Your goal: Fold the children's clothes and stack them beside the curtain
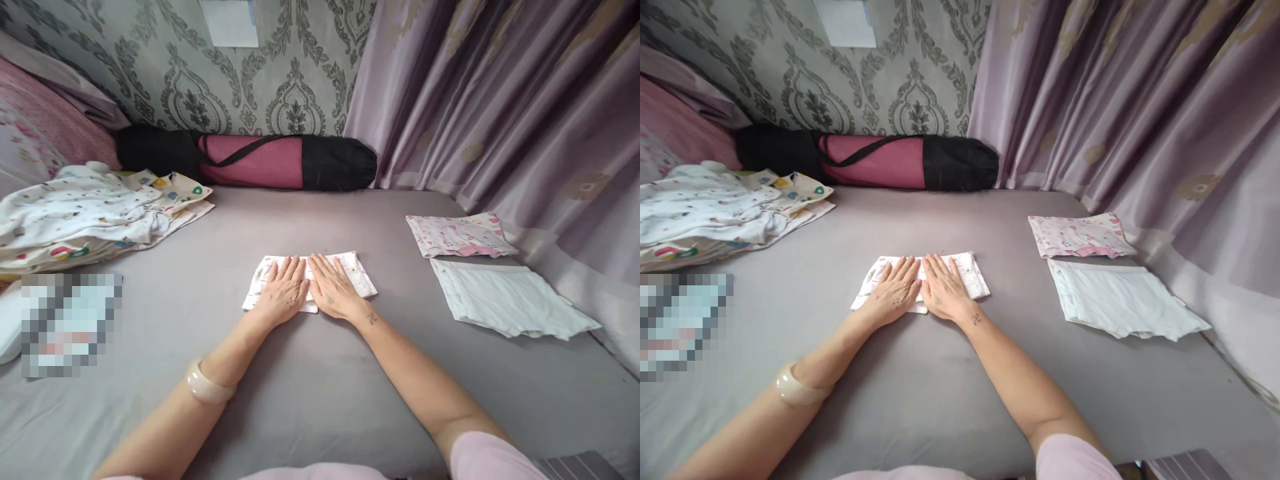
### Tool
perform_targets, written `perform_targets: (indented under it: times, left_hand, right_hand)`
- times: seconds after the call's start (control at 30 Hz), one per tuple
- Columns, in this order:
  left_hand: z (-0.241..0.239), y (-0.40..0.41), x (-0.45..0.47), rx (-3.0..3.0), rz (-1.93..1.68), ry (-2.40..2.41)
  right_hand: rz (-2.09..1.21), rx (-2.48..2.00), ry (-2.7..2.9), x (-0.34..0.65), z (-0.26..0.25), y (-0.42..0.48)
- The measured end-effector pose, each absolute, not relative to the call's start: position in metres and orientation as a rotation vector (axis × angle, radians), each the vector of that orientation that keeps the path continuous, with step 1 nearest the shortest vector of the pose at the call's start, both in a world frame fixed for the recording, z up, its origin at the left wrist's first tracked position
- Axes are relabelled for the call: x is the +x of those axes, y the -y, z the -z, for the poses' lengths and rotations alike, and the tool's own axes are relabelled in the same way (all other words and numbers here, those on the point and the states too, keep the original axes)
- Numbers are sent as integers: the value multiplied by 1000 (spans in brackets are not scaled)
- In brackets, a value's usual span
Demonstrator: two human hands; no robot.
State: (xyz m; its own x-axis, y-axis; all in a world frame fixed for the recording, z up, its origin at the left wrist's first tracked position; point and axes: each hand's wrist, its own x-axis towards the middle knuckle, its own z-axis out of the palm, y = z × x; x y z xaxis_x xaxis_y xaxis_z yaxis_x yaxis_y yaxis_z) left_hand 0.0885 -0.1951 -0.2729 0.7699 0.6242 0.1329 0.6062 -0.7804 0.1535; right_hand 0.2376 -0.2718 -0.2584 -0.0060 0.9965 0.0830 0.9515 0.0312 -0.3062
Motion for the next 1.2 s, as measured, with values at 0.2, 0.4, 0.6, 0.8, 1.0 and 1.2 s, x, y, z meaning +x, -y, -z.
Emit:
perform_targets:
  times: [0.2,0.4,0.6,0.8,1.0,1.2]
  left_hand:
    - [274,197,88,2886,-258,-1047]
    - [267,192,88,2748,-216,-1029]
    - [262,185,88,2591,-412,-1108]
    - [279,189,88,2703,-561,-1199]
    - [280,187,89,2637,-563,-1206]
    - [264,193,94,2699,-649,-1099]
  right_hand:
    - [-247,-2028,2022,236,258,272]
    - [-452,-1978,2013,246,250,271]
    - [-387,-1965,1933,246,238,271]
    - [-183,-1892,2140,229,253,271]
    - [-247,-1894,2153,231,257,269]
    - [-253,-1938,1975,241,240,267]
